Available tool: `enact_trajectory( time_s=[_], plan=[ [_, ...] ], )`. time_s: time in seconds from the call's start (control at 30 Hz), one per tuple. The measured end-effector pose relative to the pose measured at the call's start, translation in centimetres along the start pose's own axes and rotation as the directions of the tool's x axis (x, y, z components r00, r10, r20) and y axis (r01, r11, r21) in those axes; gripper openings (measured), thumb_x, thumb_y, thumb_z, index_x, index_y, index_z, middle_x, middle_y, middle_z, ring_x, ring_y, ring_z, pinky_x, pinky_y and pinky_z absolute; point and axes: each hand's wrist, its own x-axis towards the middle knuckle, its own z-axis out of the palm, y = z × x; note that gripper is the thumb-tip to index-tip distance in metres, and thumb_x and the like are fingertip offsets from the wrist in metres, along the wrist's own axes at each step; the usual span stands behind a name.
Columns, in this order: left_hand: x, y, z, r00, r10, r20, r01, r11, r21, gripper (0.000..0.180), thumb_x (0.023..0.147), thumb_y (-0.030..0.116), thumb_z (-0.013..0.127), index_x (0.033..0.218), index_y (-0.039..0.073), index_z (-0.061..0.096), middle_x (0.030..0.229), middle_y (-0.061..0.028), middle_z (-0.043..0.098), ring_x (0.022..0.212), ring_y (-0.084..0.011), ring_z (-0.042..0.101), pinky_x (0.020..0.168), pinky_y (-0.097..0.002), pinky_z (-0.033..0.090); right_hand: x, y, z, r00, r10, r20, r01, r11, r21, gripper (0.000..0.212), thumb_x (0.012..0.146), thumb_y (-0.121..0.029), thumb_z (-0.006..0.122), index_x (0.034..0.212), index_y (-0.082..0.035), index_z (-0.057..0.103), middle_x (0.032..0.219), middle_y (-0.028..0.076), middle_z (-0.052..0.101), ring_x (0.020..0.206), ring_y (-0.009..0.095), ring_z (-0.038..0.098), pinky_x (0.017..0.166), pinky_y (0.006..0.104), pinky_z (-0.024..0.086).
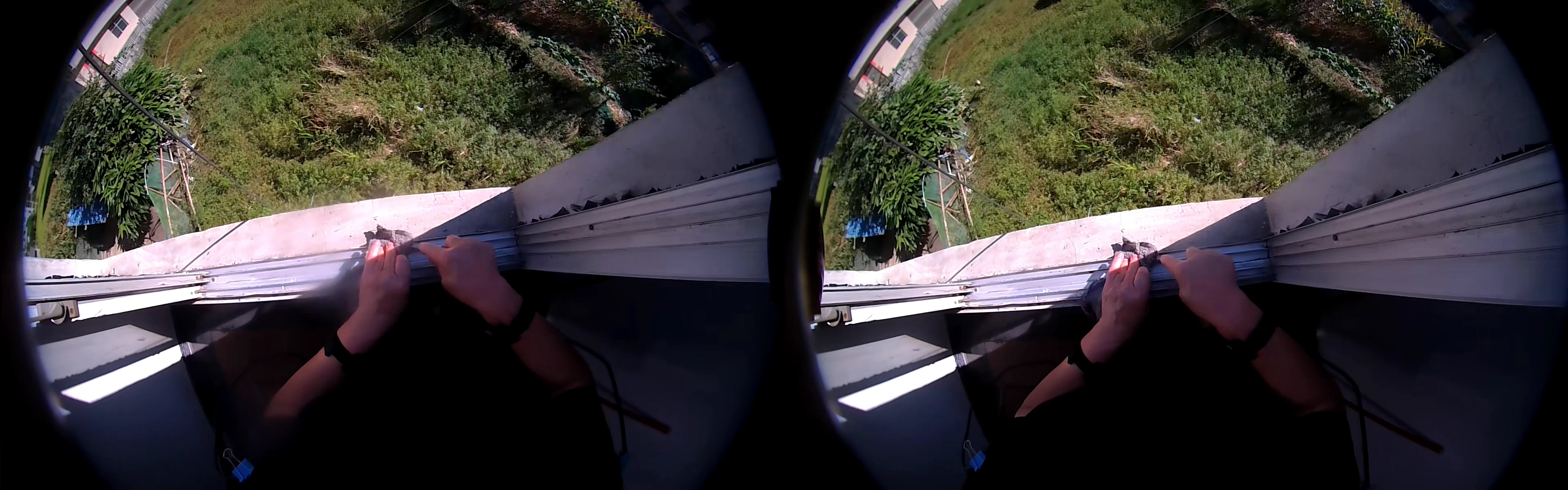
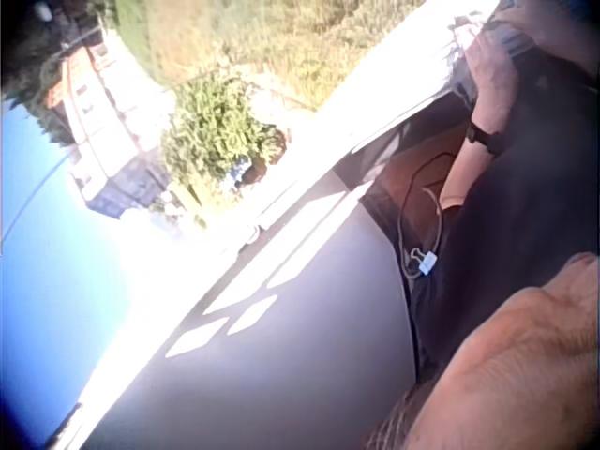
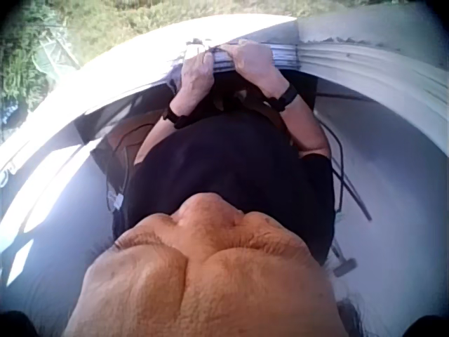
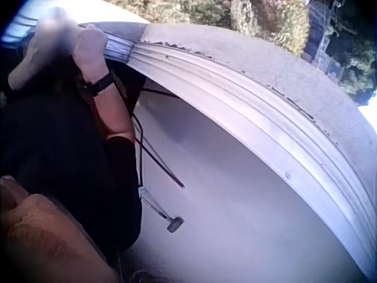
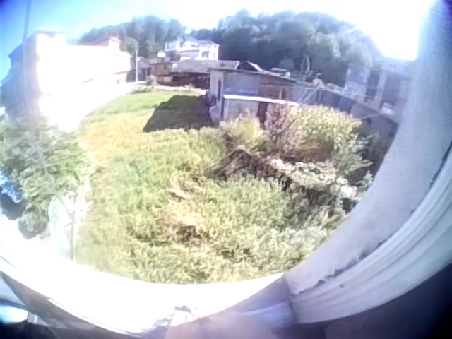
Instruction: The person inserts a mesh screen into the track of a window frame using a thin metal tool, pressing the mesh and a rubber seal into the channel.
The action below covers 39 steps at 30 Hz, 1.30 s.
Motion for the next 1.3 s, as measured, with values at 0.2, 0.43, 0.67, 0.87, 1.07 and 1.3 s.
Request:
enact_trajectory(
  time_s=[0.2, 0.43, 0.67, 0.87, 1.07, 1.3],
  plan=[
    [3.4, 4.3, 2.0, 0.998, 0.063, 0.003, -0.062, 0.986, -0.154, 0.021, 0.074, 0.000, 0.050, 0.095, -0.003, 0.051, 0.106, -0.0237, 0.059, 0.103, -0.0365, 0.058, 0.105, -0.0488, 0.034, -4.1, 1.5, -2.6, 0.981, 0.183, -0.063, -0.189, 0.974, -0.122, 0.025, 0.081, -0.014, 0.054, 0.102, -0.017, 0.067, 0.073, 0.010, 0.059, 0.067, 0.029, 0.061, 0.056, 0.0409, 0.047],
    [6.5, 2.2, -1.2, 0.952, -0.307, 0.014, 0.191, 0.556, -0.809, 0.021, 0.088, 0.012, 0.059, 0.100, -0.005, 0.061, 0.098, -0.0151, 0.063, 0.099, -0.0276, 0.059, 0.090, -0.0328, 0.044, -10.5, 1.9, -5.5, 0.898, 0.404, -0.177, -0.360, 0.903, 0.235, 0.023, 0.085, -0.016, 0.062, 0.107, -0.008, 0.065, 0.073, 0.014, 0.060, 0.069, 0.032, 0.061, 0.058, 0.0392, 0.049],
    [8.4, 2.7, -8.4, 0.838, -0.414, 0.355, 0.312, -0.169, -0.935, 0.021, 0.095, 0.007, 0.052, 0.113, -0.002, 0.057, 0.101, -0.0068, 0.063, 0.087, -0.0119, 0.060, 0.077, -0.0256, 0.050, -13.2, -0.8, -1.9, 0.767, 0.641, 0.035, -0.492, 0.552, 0.673, 0.039, 0.082, -0.016, 0.071, 0.117, -0.005, 0.060, 0.074, 0.002, 0.059, 0.067, 0.009, 0.053, 0.061, 0.0228, 0.044],
    [8.1, 4.9, -11.3, 0.852, -0.427, 0.302, 0.254, -0.167, -0.953, 0.024, 0.096, 0.007, 0.047, 0.117, -0.003, 0.054, 0.108, -0.0087, 0.060, 0.089, -0.0149, 0.061, 0.079, -0.0262, 0.051, -9.5, -2.0, 6.1, 0.817, 0.572, 0.069, -0.246, 0.238, 0.939, 0.037, 0.082, -0.013, 0.071, 0.117, -0.004, 0.060, 0.073, -0.003, 0.056, 0.067, 0.005, 0.051, 0.061, 0.0204, 0.043],
    [8.2, 3.7, -12.2, 0.837, -0.495, 0.231, 0.193, -0.128, -0.973, 0.030, 0.097, 0.007, 0.044, 0.124, -0.003, 0.046, 0.107, -0.0116, 0.059, 0.094, -0.0155, 0.059, 0.083, -0.0285, 0.048, -8.7, -1.7, 5.7, 0.769, 0.622, -0.146, -0.131, 0.377, 0.917, 0.015, 0.086, -0.007, 0.063, 0.100, -0.001, 0.061, 0.069, -0.002, 0.055, 0.063, 0.005, 0.051, 0.056, 0.0209, 0.041],
    [5.7, 1.7, -8.3, 0.945, -0.195, -0.263, 0.053, 0.885, -0.462, 0.015, 0.091, 0.010, 0.054, 0.101, -0.001, 0.054, 0.098, -0.0160, 0.059, 0.086, -0.0287, 0.060, 0.073, -0.0352, 0.046, -9.1, 0.6, -1.7, 0.504, 0.523, -0.687, -0.268, 0.851, 0.452, 0.013, 0.083, -0.003, 0.061, 0.095, 0.001, 0.060, 0.073, 0.015, 0.059, 0.062, 0.034, 0.059, 0.057, 0.0356, 0.048]
  ],
)
